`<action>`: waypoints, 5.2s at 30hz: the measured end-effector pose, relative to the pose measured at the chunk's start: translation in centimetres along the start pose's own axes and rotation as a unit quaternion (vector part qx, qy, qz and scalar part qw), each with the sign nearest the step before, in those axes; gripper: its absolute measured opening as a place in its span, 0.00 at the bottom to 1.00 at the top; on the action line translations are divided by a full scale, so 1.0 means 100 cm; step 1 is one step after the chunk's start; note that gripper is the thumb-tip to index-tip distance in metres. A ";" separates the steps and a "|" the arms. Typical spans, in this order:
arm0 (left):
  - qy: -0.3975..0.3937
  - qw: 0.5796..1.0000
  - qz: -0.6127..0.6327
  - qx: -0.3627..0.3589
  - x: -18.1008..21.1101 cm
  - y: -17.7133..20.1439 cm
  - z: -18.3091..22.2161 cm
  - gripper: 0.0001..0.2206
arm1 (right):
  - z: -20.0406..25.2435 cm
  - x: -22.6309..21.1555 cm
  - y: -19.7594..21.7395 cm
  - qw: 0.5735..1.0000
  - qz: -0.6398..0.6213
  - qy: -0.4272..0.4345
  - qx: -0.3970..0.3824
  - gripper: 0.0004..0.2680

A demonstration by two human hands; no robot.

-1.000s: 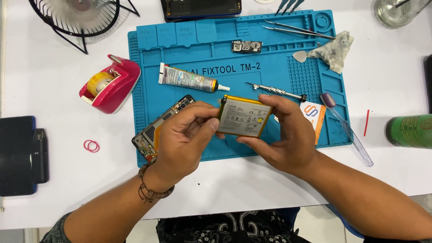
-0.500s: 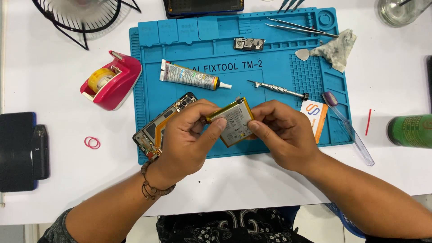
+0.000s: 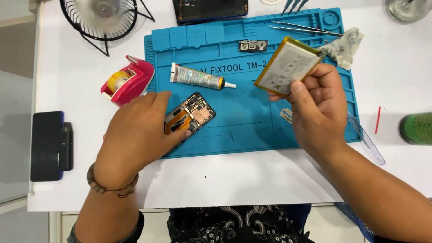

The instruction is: The person applies adhesive to the inside of a smartphone chassis, then places a battery into the chassis. The person then uses a screwdriver to secure a metal bracket over the battery connector area.

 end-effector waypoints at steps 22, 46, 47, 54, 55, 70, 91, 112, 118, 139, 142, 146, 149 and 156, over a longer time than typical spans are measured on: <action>0.059 0.913 0.396 -0.080 0.005 0.004 -0.019 0.18 | 0.003 -0.014 -0.016 0.794 0.466 0.343 -0.186 0.06; -0.025 0.651 0.744 0.147 0.039 -0.025 -0.006 0.27 | 0.013 -0.024 -0.029 0.825 0.426 0.233 -0.289 0.25; -0.012 0.667 0.731 0.143 0.043 -0.027 -0.005 0.30 | 0.018 -0.023 -0.033 0.821 0.422 0.244 -0.297 0.31; -0.048 0.692 0.718 0.056 0.045 -0.032 -0.010 0.39 | 0.022 -0.011 -0.032 0.807 0.438 0.274 -0.285 0.28; -0.048 0.693 0.717 0.056 0.037 -0.025 -0.010 0.39 | 0.019 -0.013 -0.031 0.807 0.438 0.274 -0.285 0.28; -0.267 0.947 0.153 0.092 0.033 -0.009 -0.005 0.40 | -0.003 -0.011 -0.012 0.831 0.357 0.147 -0.401 0.31; -0.256 0.953 0.160 0.000 0.043 -0.037 -0.013 0.35 | -0.022 0.002 0.009 0.770 0.486 0.232 -0.342 0.12; -0.179 0.981 -0.072 -0.028 0.043 -0.066 -0.026 0.44 | 0.239 -0.001 0.269 0.722 0.569 0.246 0.308 0.05; -0.133 0.983 -0.111 -0.053 0.023 -0.085 -0.039 0.50 | 0.238 0.043 0.304 0.717 0.671 0.048 0.182 0.14; -0.127 0.976 -0.173 -0.034 -0.015 -0.108 -0.037 0.56 | 0.293 0.021 0.332 0.675 0.700 0.111 0.206 0.09; -0.126 0.978 -0.162 -0.033 -0.009 -0.103 -0.034 0.55 | 0.296 0.013 0.334 0.667 0.707 0.134 0.192 0.11; -0.158 0.974 -0.163 -0.016 -0.006 -0.097 -0.030 0.53 | 0.298 0.012 0.337 0.654 0.721 0.125 0.190 0.11; -0.162 0.973 -0.164 -0.022 -0.006 -0.097 -0.035 0.53 | 0.301 0.010 0.338 0.653 0.722 0.116 0.199 0.11; -0.136 0.980 -0.141 -0.044 0.007 -0.082 -0.031 0.51 | 0.308 0.027 0.341 0.680 0.684 0.089 0.250 0.09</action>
Point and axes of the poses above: each hand's wrist, its own z-axis away from the middle knuckle, its own y-axis out of the back of the hand, x = y × z, the point moved 3 cm from there along -z, towards the middle knuckle, and after that the axes turned 3 degrees about y, right-handed, at the moved point
